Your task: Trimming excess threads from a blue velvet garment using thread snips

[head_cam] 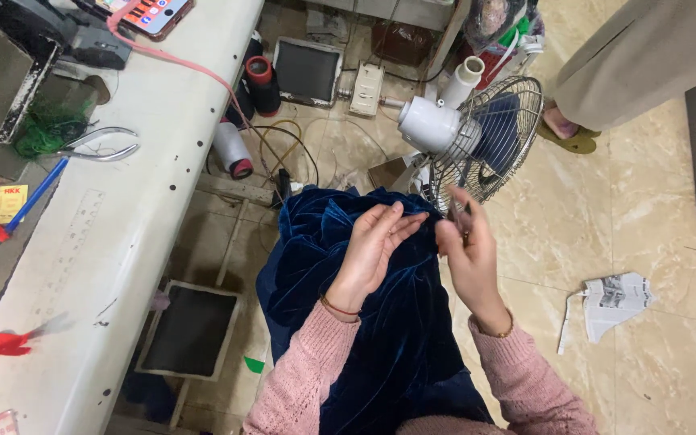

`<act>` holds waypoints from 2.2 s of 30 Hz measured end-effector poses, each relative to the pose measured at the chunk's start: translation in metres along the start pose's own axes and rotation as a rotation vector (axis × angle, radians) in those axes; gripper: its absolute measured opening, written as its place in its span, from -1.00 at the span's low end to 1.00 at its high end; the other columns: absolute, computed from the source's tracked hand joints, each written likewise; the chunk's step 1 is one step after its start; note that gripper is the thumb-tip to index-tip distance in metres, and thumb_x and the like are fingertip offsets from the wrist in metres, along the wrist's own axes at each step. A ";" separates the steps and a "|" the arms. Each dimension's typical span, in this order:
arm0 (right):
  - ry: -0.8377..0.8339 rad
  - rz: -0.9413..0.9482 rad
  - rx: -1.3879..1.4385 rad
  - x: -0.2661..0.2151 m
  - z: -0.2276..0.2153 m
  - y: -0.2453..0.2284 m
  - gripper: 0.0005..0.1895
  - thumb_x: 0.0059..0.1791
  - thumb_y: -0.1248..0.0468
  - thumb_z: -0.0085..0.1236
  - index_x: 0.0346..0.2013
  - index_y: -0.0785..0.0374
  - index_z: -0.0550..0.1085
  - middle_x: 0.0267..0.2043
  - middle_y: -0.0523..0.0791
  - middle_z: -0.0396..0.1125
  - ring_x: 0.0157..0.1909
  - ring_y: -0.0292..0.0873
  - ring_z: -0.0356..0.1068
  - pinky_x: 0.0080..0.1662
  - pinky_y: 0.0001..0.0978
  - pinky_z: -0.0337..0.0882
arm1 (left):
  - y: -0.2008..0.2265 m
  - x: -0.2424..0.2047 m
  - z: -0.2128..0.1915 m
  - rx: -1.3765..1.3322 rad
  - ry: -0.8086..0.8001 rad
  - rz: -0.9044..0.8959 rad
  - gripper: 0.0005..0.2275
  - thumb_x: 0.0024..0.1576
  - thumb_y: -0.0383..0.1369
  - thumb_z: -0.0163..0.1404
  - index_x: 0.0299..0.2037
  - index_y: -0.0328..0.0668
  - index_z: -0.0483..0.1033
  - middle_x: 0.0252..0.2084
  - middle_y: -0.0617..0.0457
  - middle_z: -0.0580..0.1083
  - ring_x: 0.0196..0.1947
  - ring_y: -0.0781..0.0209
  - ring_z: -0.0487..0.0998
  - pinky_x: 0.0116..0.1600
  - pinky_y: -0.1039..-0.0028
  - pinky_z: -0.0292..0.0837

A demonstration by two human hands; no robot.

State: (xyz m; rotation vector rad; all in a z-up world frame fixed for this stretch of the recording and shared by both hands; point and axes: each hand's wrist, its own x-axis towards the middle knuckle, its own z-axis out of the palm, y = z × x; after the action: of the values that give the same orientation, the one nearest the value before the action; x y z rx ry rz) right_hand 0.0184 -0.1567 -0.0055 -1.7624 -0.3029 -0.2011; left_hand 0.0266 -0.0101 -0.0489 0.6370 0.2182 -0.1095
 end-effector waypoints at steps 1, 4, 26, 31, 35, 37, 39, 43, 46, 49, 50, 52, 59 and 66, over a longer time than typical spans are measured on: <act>0.002 -0.001 0.000 0.006 0.001 0.001 -0.52 0.12 0.35 -0.05 0.36 0.31 0.24 -0.47 -0.08 0.26 -0.47 -0.24 0.25 -0.37 -0.51 0.33 | -0.001 0.002 -0.001 0.001 -0.002 0.000 -0.82 0.24 -0.35 0.11 -0.32 -0.31 0.46 -0.26 -0.24 0.58 -0.06 -0.12 0.65 0.12 0.25 0.56; 0.014 -0.175 -0.335 0.017 0.003 0.010 -0.58 -0.09 0.32 0.42 0.06 0.17 0.58 -0.54 -0.19 0.26 -0.47 -0.23 0.26 -0.39 -0.47 0.29 | -0.008 0.004 -0.007 0.057 -0.008 -0.011 -0.84 0.25 -0.34 0.09 -0.31 -0.26 0.46 -0.25 -0.23 0.59 -0.10 -0.04 0.67 0.12 0.31 0.57; 0.021 -0.460 -0.417 0.018 0.011 0.028 -0.95 0.04 0.32 0.20 -0.28 0.21 0.48 -0.22 -0.10 0.41 -0.22 0.01 0.50 -0.17 -0.25 0.49 | -0.010 0.000 0.007 0.198 0.131 0.048 -0.76 0.25 -0.29 0.08 -0.38 -0.28 0.41 -0.41 0.00 0.41 -0.34 0.20 0.58 -0.11 0.53 0.58; 0.083 -0.505 -0.348 0.013 0.029 0.025 -0.89 0.08 0.28 0.12 -0.33 0.19 0.44 -0.33 -0.14 0.44 -0.41 -0.07 0.44 -0.30 -0.36 0.46 | -0.015 0.005 0.002 0.156 0.179 0.009 -0.76 0.26 -0.28 0.08 -0.36 -0.22 0.36 -0.45 0.02 0.34 -0.44 0.16 0.54 -0.19 0.49 0.53; 0.018 -0.214 0.005 0.011 0.036 0.018 -0.82 0.13 0.33 -0.04 -0.37 0.20 0.34 -0.50 -0.18 0.36 -0.58 -0.30 0.24 -0.43 -0.50 0.31 | -0.019 0.008 -0.001 0.222 0.262 0.053 -0.76 0.28 -0.28 0.04 -0.40 -0.18 0.35 -0.46 0.11 0.29 -0.47 0.29 0.46 -0.28 0.56 0.42; -0.023 -0.123 0.126 0.008 0.037 -0.008 -0.80 0.15 0.37 -0.09 -0.38 0.20 0.32 -0.55 -0.24 0.28 -0.58 -0.41 0.16 -0.44 -0.58 0.26 | -0.024 0.016 -0.012 0.240 0.303 0.089 -0.75 0.28 -0.26 0.03 -0.40 -0.17 0.35 -0.48 0.09 0.30 -0.49 0.31 0.43 -0.32 0.60 0.38; -0.142 0.169 0.401 0.000 0.032 -0.048 -0.64 0.14 0.34 -0.14 -0.58 0.10 0.23 -0.70 -0.32 0.03 -0.65 -0.44 -0.10 -0.54 -0.62 0.02 | -0.027 0.018 -0.021 0.228 0.490 0.038 -0.42 0.22 -0.04 0.04 0.26 -0.33 0.20 0.14 -0.12 0.19 0.09 0.16 0.23 0.17 0.32 0.21; -0.541 0.623 0.773 -0.036 -0.012 0.004 -0.91 0.09 0.33 0.03 -0.18 0.27 0.32 -0.54 -0.18 0.13 -0.56 -0.35 0.01 -0.55 -0.57 0.01 | 0.001 0.014 -0.019 -0.029 0.214 0.234 -0.74 0.31 -0.23 -0.04 -0.39 -0.03 0.19 -0.49 0.26 0.09 -0.57 0.53 0.04 -0.50 0.66 -0.06; -0.234 0.319 0.194 -0.022 -0.017 0.014 -0.93 -0.02 0.30 0.07 -0.37 0.23 0.45 -0.54 -0.21 0.27 -0.57 -0.35 0.14 -0.50 -0.52 0.16 | -0.004 0.016 -0.013 -0.161 0.060 0.185 -0.79 0.32 -0.29 -0.08 -0.33 -0.13 0.24 -0.49 0.12 0.29 -0.42 0.31 0.43 -0.09 0.33 0.50; -0.071 0.119 0.219 -0.003 -0.008 0.003 -0.78 0.18 0.29 -0.16 -0.07 0.34 0.45 -0.66 -0.19 0.13 -0.68 -0.40 0.03 -0.59 -0.63 0.07 | -0.004 0.014 -0.005 -0.068 0.173 0.203 -0.74 0.30 -0.26 0.01 -0.35 -0.17 0.26 -0.45 0.10 0.33 -0.43 0.22 0.54 -0.11 0.23 0.65; -0.067 0.088 0.144 0.001 -0.008 0.003 -0.81 0.15 0.32 -0.08 -0.05 0.35 0.47 -0.65 -0.20 0.16 -0.65 -0.41 0.08 -0.55 -0.64 0.12 | -0.005 0.015 -0.007 -0.055 0.152 0.204 -0.75 0.30 -0.27 0.02 -0.34 -0.20 0.28 -0.43 0.03 0.39 -0.39 0.18 0.57 -0.09 0.21 0.65; -0.062 0.063 0.068 0.005 -0.006 0.002 -0.82 0.12 0.35 0.01 -0.03 0.35 0.49 -0.64 -0.22 0.18 -0.61 -0.41 0.13 -0.51 -0.64 0.17 | -0.006 0.014 -0.009 -0.042 0.133 0.200 -0.76 0.30 -0.27 0.02 -0.33 -0.22 0.31 -0.40 -0.05 0.44 -0.35 0.13 0.60 -0.06 0.19 0.66; -0.009 0.020 -0.187 0.015 -0.003 0.002 -0.90 0.06 0.36 0.21 -0.13 0.23 0.60 -0.45 -0.13 0.36 -0.38 -0.31 0.23 -0.25 -0.51 0.27 | -0.011 0.013 -0.012 0.080 0.060 0.202 -0.84 0.21 -0.39 0.14 -0.26 -0.34 0.47 -0.31 -0.23 0.58 -0.25 -0.02 0.69 0.01 0.28 0.63; -0.023 -0.027 -0.160 0.026 0.011 -0.013 -0.76 0.02 0.41 0.25 -0.01 0.23 0.56 -0.49 -0.19 0.27 -0.38 -0.33 0.19 -0.22 -0.51 0.27 | -0.015 0.014 -0.016 0.162 0.039 0.196 -0.87 0.22 -0.38 0.14 -0.22 -0.31 0.54 -0.26 -0.19 0.61 -0.23 0.08 0.69 0.03 0.35 0.60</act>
State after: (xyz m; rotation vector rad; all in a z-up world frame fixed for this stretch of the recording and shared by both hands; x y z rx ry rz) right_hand 0.0382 -0.1411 0.0124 -1.9207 -0.3349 -0.2305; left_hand 0.0353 -0.0131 -0.0739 0.8188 0.1848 0.0744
